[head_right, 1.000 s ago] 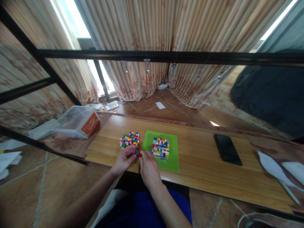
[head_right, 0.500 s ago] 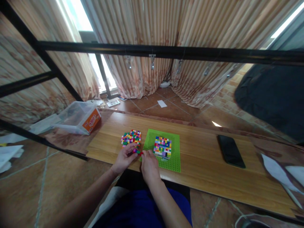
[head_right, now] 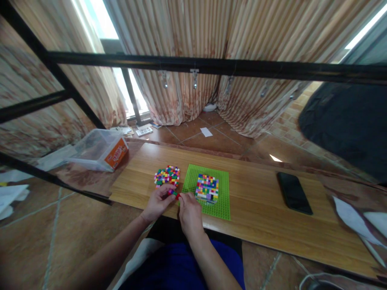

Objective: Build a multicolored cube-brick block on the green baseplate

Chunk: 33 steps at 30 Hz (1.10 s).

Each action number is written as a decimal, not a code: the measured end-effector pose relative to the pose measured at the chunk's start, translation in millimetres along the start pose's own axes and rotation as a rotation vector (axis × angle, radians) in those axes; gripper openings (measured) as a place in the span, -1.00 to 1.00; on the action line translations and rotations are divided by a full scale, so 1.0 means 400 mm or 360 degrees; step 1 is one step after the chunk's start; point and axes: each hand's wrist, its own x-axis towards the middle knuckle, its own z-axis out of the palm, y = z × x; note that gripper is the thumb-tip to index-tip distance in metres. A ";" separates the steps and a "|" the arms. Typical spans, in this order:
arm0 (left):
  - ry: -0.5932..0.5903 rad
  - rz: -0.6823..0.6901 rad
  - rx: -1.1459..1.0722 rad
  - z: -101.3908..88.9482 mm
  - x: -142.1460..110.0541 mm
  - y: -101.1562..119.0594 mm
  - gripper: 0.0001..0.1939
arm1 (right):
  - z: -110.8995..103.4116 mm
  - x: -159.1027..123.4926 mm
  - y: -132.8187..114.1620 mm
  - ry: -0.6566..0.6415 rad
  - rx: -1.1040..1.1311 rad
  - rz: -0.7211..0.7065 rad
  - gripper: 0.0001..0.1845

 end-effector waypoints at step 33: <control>-0.0018 0.0032 0.0217 -0.002 0.006 0.001 -0.75 | -0.197 0.103 0.138 0.0392 -0.0400 0.0632 -0.56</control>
